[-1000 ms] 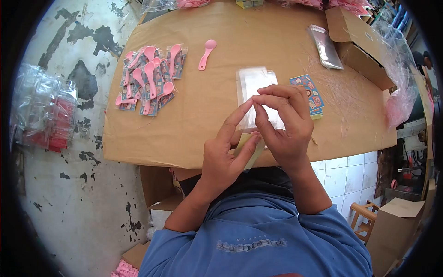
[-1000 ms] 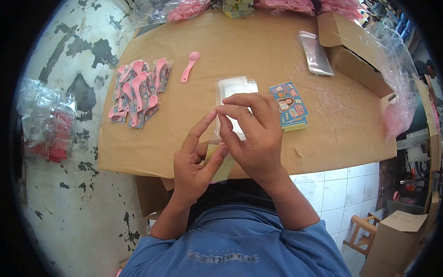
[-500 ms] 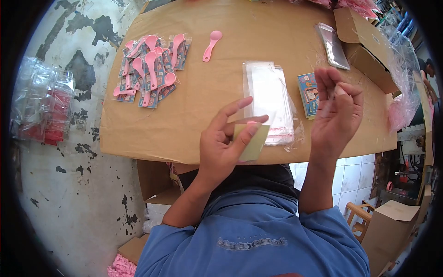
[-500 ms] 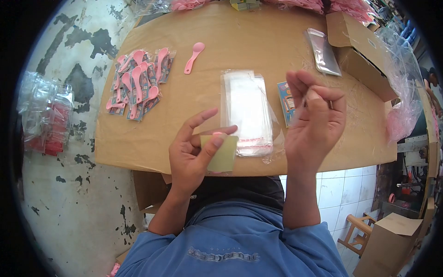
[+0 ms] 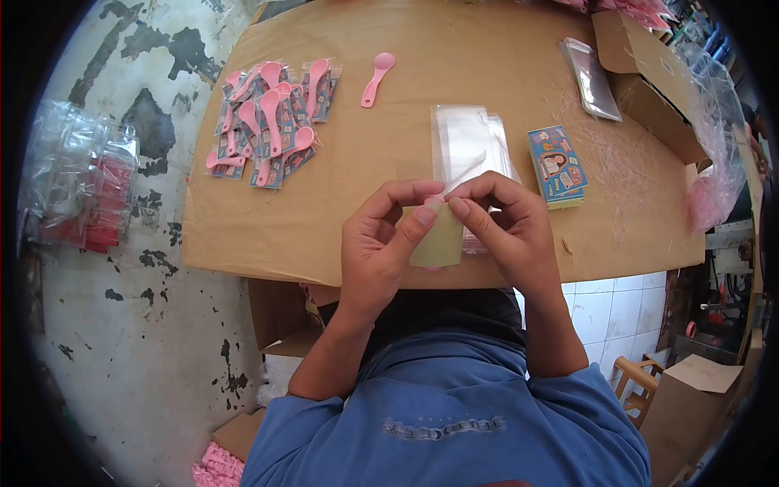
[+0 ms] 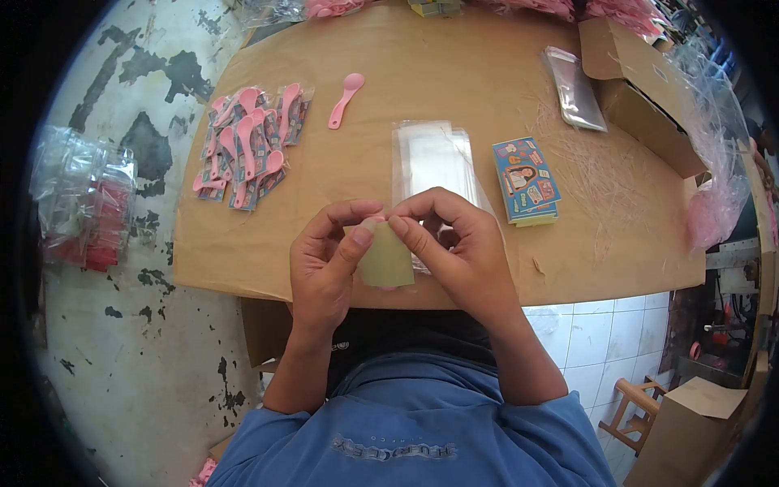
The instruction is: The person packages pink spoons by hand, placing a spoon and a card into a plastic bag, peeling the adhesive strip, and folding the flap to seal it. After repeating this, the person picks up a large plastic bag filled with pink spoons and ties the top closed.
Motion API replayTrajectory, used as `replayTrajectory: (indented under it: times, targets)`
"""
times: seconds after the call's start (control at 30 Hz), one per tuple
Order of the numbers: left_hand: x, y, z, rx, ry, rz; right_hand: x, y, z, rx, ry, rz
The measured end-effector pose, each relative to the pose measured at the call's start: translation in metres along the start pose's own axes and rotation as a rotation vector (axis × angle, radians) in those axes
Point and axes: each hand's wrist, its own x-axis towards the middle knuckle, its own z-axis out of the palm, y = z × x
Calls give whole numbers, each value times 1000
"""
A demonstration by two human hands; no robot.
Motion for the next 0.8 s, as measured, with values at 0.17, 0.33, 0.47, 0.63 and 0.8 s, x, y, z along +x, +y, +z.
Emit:
replayTrajectory:
  times: [0.17,0.33,0.47,0.63,0.8]
  targets:
    - [3,2,1,34,-1,-41,-2,-3,-8,130,18,15]
    - [3,-3,3,40,-10,10,-6,-15,-15,208,5,50]
    - [-1,-7,-7,-62,-37,48,-7,-13,-19,215,-68,-26]
    - [-4,-10,-20,-58,-68,59,-5,-12,-21,83,-116,-153]
    - [-2,-13,-18,-144,-68,59,-9,-24,-21,31,-104,-136]
